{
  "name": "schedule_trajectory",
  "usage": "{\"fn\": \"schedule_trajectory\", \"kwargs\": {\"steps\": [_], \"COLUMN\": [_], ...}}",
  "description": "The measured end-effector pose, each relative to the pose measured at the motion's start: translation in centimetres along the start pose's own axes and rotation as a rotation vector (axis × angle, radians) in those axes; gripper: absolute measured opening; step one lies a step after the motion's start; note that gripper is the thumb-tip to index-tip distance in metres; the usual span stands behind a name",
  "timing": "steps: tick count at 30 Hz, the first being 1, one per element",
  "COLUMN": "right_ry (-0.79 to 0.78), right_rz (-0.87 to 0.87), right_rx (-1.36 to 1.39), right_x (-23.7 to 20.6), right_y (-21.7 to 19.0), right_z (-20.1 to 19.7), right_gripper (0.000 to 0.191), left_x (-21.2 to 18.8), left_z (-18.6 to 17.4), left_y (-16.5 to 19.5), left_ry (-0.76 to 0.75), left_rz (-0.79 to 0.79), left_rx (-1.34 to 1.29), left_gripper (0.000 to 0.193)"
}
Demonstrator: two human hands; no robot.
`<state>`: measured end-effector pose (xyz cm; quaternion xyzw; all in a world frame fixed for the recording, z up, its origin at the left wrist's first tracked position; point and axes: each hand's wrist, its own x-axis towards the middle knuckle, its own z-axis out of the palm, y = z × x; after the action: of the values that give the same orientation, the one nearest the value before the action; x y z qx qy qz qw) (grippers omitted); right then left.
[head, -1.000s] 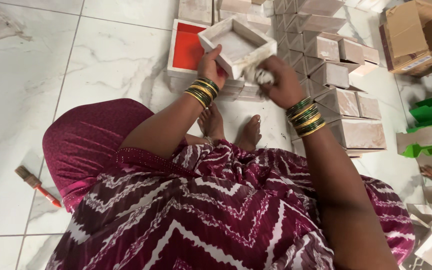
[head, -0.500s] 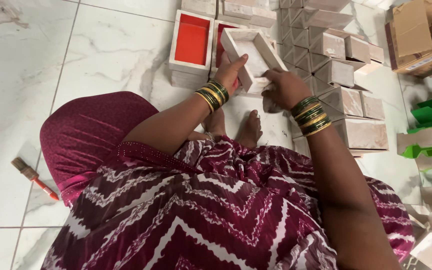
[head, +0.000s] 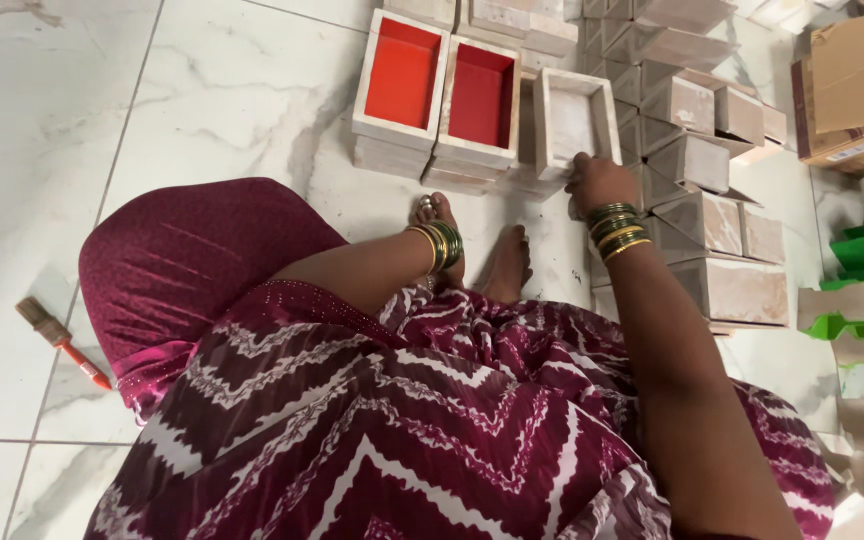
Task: The person sits on the floor and wipes the inside of small open wooden boxes with a cloth, one box at a time, including boxes with red-painted interiors. They place each wiped box onto a stack of finished boxes beside them and pick up the next box.
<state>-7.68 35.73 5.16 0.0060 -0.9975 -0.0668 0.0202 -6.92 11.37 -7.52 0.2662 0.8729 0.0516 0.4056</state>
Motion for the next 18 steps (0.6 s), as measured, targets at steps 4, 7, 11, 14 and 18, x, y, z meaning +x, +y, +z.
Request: {"fn": "schedule_trajectory", "kwargs": {"steps": [4, 7, 11, 14, 18], "right_ry": [-0.013, -0.029, -0.039, -0.045, -0.056], "right_rz": [-0.015, -0.005, 0.01, -0.042, -0.021], "right_rx": [-0.048, -0.024, -0.002, 0.043, 0.01], "right_x": [1.1, 1.7, 2.0, 2.0, 2.1], "right_y": [-1.8, -3.1, -3.9, -4.0, -4.1], "right_z": [0.1, -0.1, 0.0, 0.3, 0.4], "right_gripper": [0.027, 0.031, 0.03, 0.024, 0.025], "left_x": [0.2, 0.3, 0.4, 0.4, 0.4], "left_z": [0.1, 0.2, 0.5, 0.7, 0.7], "left_y": [0.0, 0.0, 0.1, 0.1, 0.2], "left_ry": [0.01, 0.014, 0.015, 0.016, 0.023], "left_rz": [-0.019, -0.028, -0.035, -0.036, -0.037], "left_rx": [-0.018, -0.024, -0.029, -0.036, -0.036], "left_gripper": [0.067, 0.071, 0.077, 0.082, 0.088]}}
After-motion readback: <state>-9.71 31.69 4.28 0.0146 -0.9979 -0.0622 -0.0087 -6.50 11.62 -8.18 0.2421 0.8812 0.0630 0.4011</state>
